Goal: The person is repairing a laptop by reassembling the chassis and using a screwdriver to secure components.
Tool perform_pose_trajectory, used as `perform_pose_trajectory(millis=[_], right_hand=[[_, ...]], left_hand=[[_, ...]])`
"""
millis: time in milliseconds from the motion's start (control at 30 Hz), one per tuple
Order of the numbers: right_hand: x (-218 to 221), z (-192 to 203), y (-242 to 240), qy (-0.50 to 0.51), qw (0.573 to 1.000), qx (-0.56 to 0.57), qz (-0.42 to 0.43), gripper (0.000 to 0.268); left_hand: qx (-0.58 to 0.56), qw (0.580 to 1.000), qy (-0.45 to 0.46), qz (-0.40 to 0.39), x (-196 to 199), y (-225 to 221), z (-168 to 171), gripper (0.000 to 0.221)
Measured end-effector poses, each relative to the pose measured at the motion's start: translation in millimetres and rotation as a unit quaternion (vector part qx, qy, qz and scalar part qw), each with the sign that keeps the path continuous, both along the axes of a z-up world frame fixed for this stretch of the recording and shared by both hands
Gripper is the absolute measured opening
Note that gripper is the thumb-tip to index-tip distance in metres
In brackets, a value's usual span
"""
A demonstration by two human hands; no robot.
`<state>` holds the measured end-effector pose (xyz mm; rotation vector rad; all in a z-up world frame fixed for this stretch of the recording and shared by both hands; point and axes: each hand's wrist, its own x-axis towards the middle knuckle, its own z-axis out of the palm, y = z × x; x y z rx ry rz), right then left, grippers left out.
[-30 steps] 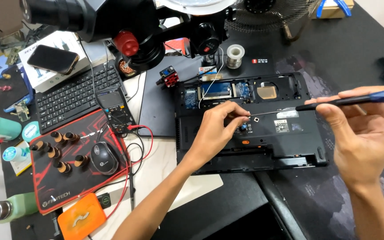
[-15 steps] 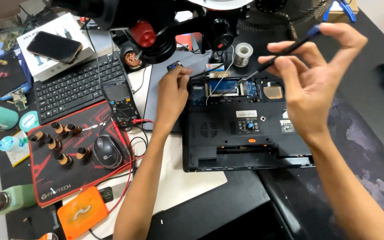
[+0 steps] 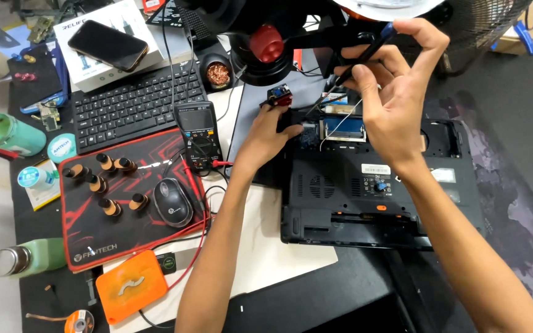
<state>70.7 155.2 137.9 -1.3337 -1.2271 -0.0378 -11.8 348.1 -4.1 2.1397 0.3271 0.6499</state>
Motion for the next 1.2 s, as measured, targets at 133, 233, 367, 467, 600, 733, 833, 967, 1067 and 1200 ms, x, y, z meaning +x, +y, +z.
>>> perform_pose_trajectory(millis=[133,233,367,467,600,733,833,967,1067,1200], right_hand=[[-2.6,2.4,9.3,-0.034,0.999,-0.005,0.004,0.048],[-8.3,5.9,13.8,-0.072,0.997,-0.017,0.008,0.047],[-9.7,3.0,19.6,-0.074,0.997,-0.025,0.027,0.046],[-8.3,-0.4,24.9,-0.058,0.997,-0.030,0.045,0.045],[-3.4,-12.5,28.1,-0.031,0.997,-0.045,0.058,0.045],[-0.3,-18.5,31.6,-0.030,0.996,-0.050,0.062,0.044],[-5.4,-17.3,35.6,-0.041,0.997,-0.052,0.031,0.044],[-15.4,-13.4,45.2,-0.085,0.994,-0.051,-0.056,0.050],[-24.3,-7.2,48.6,-0.137,0.987,-0.018,-0.086,0.048],[-25.4,-11.4,49.0,-0.096,0.992,-0.011,-0.085,0.040]], left_hand=[[-0.050,0.999,0.020,-0.004,-2.8,2.3,2.9,0.058],[-0.076,0.994,0.081,0.000,-10.5,6.9,16.6,0.063],[-0.131,0.983,0.124,-0.021,-16.5,10.5,20.2,0.065],[-0.130,0.984,0.111,-0.040,-16.1,12.3,19.0,0.065],[-0.116,0.984,0.127,-0.048,-14.8,13.8,19.9,0.067],[-0.111,0.983,0.135,-0.057,-14.7,14.7,18.8,0.068],[-0.106,0.985,0.124,-0.054,-14.3,14.8,16.2,0.068],[-0.096,0.986,0.123,-0.055,-13.7,15.5,11.9,0.069],[-0.104,0.988,0.102,-0.058,-13.0,15.0,13.3,0.068],[-0.115,0.987,0.102,-0.051,-15.5,14.4,12.3,0.065]])
